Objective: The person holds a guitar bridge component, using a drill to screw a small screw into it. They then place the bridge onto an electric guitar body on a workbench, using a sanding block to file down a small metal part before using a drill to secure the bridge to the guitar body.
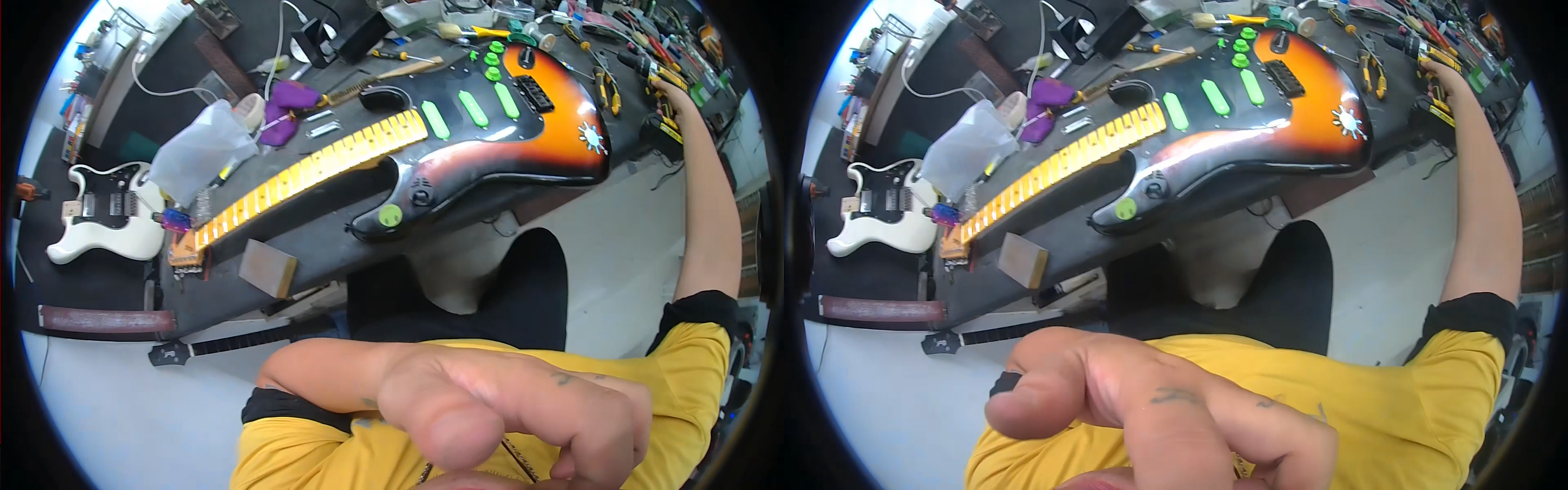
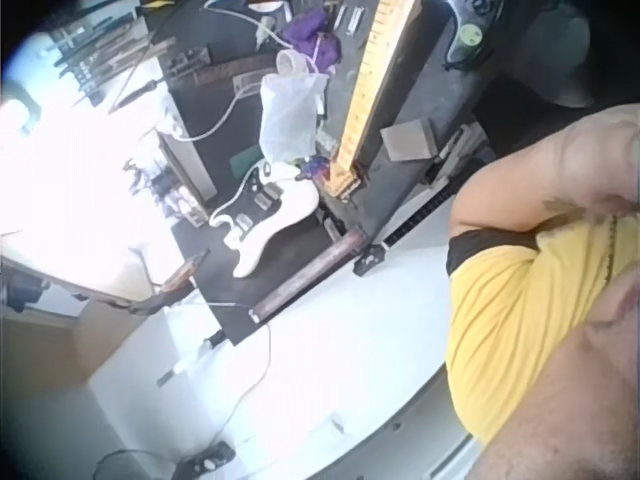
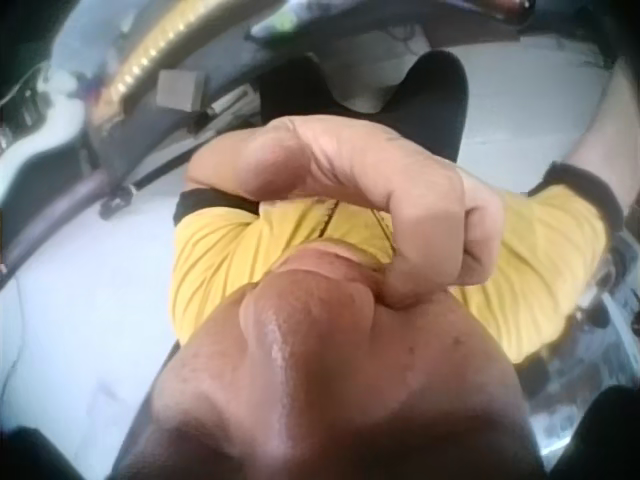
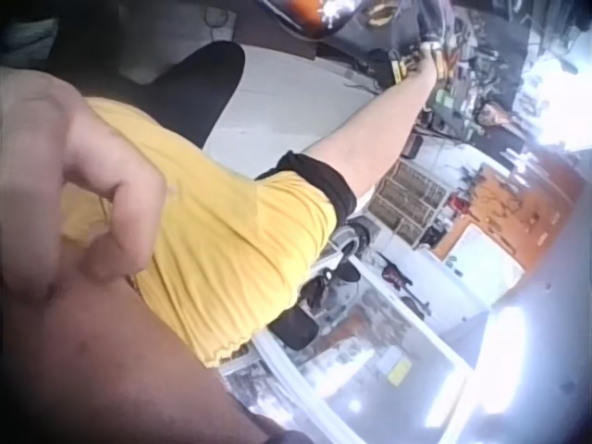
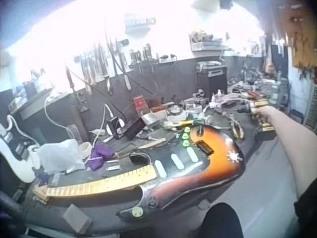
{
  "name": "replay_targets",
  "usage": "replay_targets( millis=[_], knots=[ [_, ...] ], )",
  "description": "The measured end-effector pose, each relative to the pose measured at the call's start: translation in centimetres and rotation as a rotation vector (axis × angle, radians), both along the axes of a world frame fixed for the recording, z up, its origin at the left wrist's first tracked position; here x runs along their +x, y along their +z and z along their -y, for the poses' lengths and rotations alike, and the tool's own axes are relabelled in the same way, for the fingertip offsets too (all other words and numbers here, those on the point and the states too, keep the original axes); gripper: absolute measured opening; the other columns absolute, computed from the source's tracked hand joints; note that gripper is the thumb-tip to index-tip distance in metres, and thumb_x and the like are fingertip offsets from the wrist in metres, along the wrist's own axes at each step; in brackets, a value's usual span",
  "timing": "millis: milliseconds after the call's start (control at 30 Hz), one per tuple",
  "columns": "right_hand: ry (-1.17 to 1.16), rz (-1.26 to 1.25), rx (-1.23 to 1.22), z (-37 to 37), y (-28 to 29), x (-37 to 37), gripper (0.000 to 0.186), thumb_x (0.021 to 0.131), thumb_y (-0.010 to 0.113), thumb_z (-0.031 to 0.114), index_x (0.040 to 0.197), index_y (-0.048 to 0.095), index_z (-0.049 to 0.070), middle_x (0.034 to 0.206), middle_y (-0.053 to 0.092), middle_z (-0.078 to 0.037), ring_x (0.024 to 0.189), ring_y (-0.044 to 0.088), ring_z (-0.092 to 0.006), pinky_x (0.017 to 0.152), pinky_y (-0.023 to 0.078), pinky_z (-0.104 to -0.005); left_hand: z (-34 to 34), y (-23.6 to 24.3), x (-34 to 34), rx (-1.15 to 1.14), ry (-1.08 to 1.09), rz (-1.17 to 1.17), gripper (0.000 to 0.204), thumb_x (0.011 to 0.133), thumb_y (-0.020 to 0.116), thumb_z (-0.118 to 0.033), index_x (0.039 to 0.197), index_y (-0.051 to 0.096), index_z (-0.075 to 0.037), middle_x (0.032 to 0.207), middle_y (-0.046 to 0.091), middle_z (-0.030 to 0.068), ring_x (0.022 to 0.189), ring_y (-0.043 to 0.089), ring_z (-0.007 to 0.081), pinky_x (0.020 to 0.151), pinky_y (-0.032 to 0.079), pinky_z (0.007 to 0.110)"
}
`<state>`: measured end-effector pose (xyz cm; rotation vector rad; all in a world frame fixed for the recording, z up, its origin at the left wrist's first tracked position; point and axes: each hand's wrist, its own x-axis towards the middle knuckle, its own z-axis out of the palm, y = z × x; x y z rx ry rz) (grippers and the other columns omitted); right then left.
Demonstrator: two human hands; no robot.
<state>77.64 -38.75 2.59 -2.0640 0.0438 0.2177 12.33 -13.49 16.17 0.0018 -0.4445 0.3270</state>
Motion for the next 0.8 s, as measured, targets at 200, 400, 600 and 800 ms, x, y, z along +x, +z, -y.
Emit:
replay_targets(
  millis=[200, 400, 600, 800],
  knots=[
    [0.097, -0.110, -0.103, -1.9, -0.9, 2.4, 0.055, 0.085, 0.081, 0.051, 0.125, 0.072, 0.014, 0.105, 0.068, -0.004, 0.084, 0.064, -0.0171, 0.071, 0.056, -0.0352, -2.6, -1.9, 1.7, 0.229, -0.202, 0.220, 0.089, 0.102, 0.040, -0.077, 0.096, 0.069, 0.007, 0.102, 0.062, 0.0213, 0.087, 0.052, 0.0291, 0.079, 0.046, 0.041],
    [0.191, 0.334, -0.690, -0.8, 0.5, 2.3, 0.064, 0.091, 0.071, 0.057, 0.117, 0.079, 0.000, 0.117, 0.078, -0.014, 0.101, 0.073, -0.0272, 0.083, 0.055, -0.0414, -16.9, -1.4, 3.2, 1.400, 0.040, -0.452, 0.033, 0.097, 0.071, -0.029, 0.108, 0.067, 0.002, 0.103, 0.070, 0.0134, 0.096, 0.065, 0.0227, 0.089, 0.052, 0.036],
    [0.148, 0.379, -0.956, -6.8, 3.4, -5.5, 0.060, 0.094, 0.068, 0.056, 0.099, 0.080, -0.002, 0.092, 0.079, -0.020, 0.088, 0.077, -0.0336, 0.083, 0.056, -0.0448, -40.1, -6.0, 4.2, 2.624, 0.694, -1.131, 0.014, 0.094, 0.073, -0.004, 0.107, 0.075, -0.002, 0.095, 0.077, 0.0101, 0.093, 0.073, 0.0215, 0.087, 0.056, 0.036],
    [-0.041, 0.696, -0.882, -5.5, 3.8, -13.5, 0.056, 0.098, 0.069, 0.055, 0.119, 0.075, 0.003, 0.117, 0.076, -0.019, 0.114, 0.073, -0.0340, 0.099, 0.053, -0.0447, -44.8, -9.2, 3.9, 2.824, 0.636, -1.117, 0.021, 0.088, 0.081, -0.009, 0.107, 0.078, -0.002, 0.095, 0.078, 0.0175, 0.089, 0.075, 0.0331, 0.084, 0.057, 0.041]
  ],
)
